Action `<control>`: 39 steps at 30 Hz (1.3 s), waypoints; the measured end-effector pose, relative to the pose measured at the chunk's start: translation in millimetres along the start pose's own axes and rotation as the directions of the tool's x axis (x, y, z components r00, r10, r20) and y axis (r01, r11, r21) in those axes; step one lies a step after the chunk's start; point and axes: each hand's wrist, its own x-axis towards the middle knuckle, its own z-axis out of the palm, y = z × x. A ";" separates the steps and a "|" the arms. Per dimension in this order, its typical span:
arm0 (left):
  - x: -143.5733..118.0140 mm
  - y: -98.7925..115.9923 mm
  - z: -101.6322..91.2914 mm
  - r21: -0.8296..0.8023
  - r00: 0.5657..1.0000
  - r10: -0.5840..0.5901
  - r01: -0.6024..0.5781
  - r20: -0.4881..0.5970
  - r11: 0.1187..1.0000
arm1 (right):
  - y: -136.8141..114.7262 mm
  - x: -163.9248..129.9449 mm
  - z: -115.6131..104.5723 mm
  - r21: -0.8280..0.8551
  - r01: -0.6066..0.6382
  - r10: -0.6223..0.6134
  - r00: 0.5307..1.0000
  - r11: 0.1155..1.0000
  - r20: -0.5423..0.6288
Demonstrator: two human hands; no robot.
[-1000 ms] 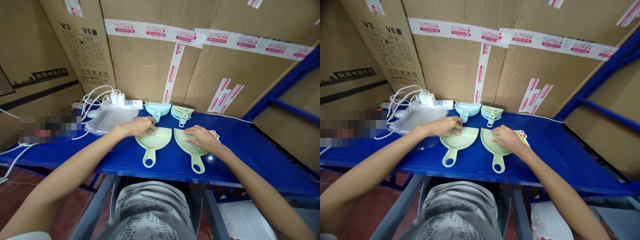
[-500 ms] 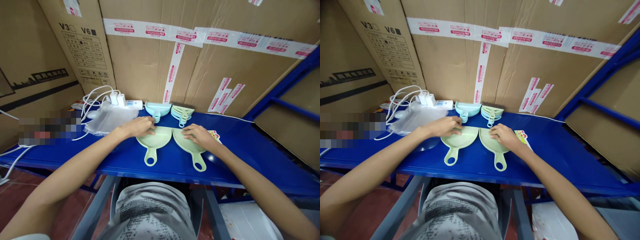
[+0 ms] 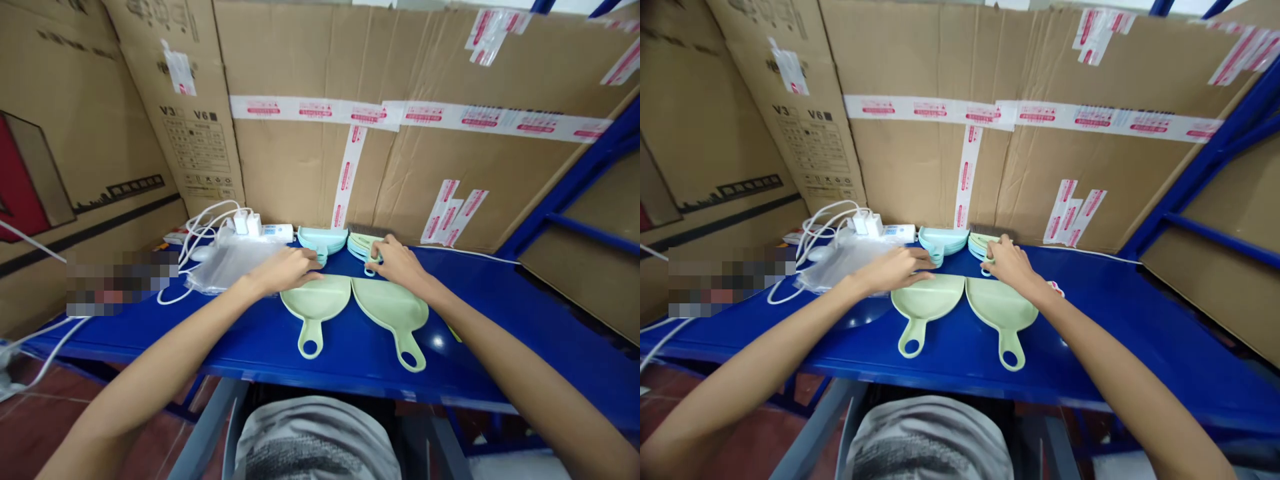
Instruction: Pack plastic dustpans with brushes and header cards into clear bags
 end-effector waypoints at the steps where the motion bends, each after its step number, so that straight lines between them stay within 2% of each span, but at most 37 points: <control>1: 0.6 -0.5 -2.0 0.028 0.999 -0.002 0.003 -0.040 1.000 | 0.0 3.9 2.5 0.009 -0.001 0.001 1.000 1.000 0.020; 3: 1.7 -2.1 -4.6 0.098 0.996 -0.005 0.014 -0.091 0.995 | 0.6 10.1 2.9 0.021 0.003 -0.003 1.000 1.000 0.004; 6: 2.3 -7.2 -5.5 0.152 0.981 -0.043 0.073 -0.192 0.986 | 3.8 19.4 -9.7 0.000 -0.012 0.012 0.997 1.000 -0.080; 8: 1.6 -11.8 -6.2 0.159 0.959 -0.090 0.136 -0.267 0.978 | 8.5 27.8 -24.2 -0.012 -0.050 0.048 0.988 0.999 -0.144; 10: 0.6 -16.1 -9.0 0.132 0.920 -0.152 0.212 -0.361 0.968 | 13.9 35.2 -40.4 0.009 -0.075 0.075 0.970 0.997 -0.233; 11: 0.1 -18.0 -11.3 0.103 0.890 -0.186 0.249 -0.417 0.963 | 15.6 36.7 -48.4 0.034 -0.071 0.078 0.954 0.997 -0.288; 13: -0.7 -21.2 -17.3 0.013 0.802 -0.258 0.315 -0.538 0.949 | 13.4 31.4 -63.3 0.097 -0.017 0.056 0.908 0.995 -0.415; 15: -1.5 -24.2 -24.3 -0.112 0.689 -0.338 0.351 -0.641 0.930 | 0.9 12.9 -74.9 0.146 0.087 0.006 0.842 0.986 -0.540; 17: -2.3 -27.4 -30.9 -0.260 0.580 -0.428 0.353 -0.694 0.899 | -21.8 -17.2 -80.8 0.147 0.211 -0.073 0.773 0.967 -0.630; 19: -3.2 -30.8 -36.1 -0.398 0.493 -0.510 0.321 -0.704 0.860 | -50.4 -52.1 -79.0 0.077 0.349 -0.212 0.716 0.934 -0.665; 20: -3.7 -32.5 -37.9 -0.452 0.465 -0.542 0.299 -0.700 0.841 | -65.1 -69.0 -75.1 0.037 0.399 -0.282 0.707 0.916 -0.649; 22: -4.4 -35.7 -39.6 -0.514 0.434 -0.580 0.270 -0.690 0.814 | -92.2 -97.5 -62.2 -0.050 0.506 -0.431 0.674 0.861 -0.600; 24: -4.9 -37.6 -38.7 -0.520 0.433 -0.590 0.280 -0.682 0.807 | -113.1 -116.5 -45.8 -0.132 0.601 -0.564 0.618 0.788 -0.548; 25: -4.9 -37.8 -37.5 -0.509 0.439 -0.588 0.294 -0.679 0.809 | -120.7 -122.1 -37.7 -0.148 0.631 -0.604 0.608 0.761 -0.515; 26: -4.9 -37.5 -36.1 -0.493 0.449 -0.581 0.308 -0.679 0.814 | -126.2 -125.5 -30.4 -0.138 0.645 -0.621 0.620 0.751 -0.479; 27: -4.7 -36.5 -34.7 -0.473 0.462 -0.571 0.319 -0.679 0.821 | -129.6 -126.9 -24.2 -0.100 0.648 -0.619 0.654 0.755 -0.435; 29: -4.0 -32.6 -33.0 -0.427 0.496 -0.541 0.332 -0.679 0.841 | -130.8 -125.3 -16.1 0.029 0.615 -0.572 0.749 0.788 -0.334; 31: -2.7 -26.5 -34.4 -0.390 0.522 -0.512 0.333 -0.683 0.859 | -126.3 -120.4 -14.0 0.154 0.561 -0.512 0.816 0.813 -0.268; 33: -2.1 -18.2 -40.4 -0.397 0.531 -0.501 0.305 -0.683 0.865 | -119.9 -115.5 -16.0 0.207 0.539 -0.471 0.829 0.817 -0.301; 36: -8.5 -0.4 -55.9 -0.480 0.541 -0.504 0.198 -0.673 0.854 | -115.0 -111.9 -18.9 0.218 0.546 -0.447 0.812 0.809 -0.374; 39: -31.2 27.8 -68.6 -0.504 0.583 -0.478 0.132 -0.657 0.854 | -118.9 -112.2 -16.3 0.173 0.554 -0.494 0.818 0.814 -0.295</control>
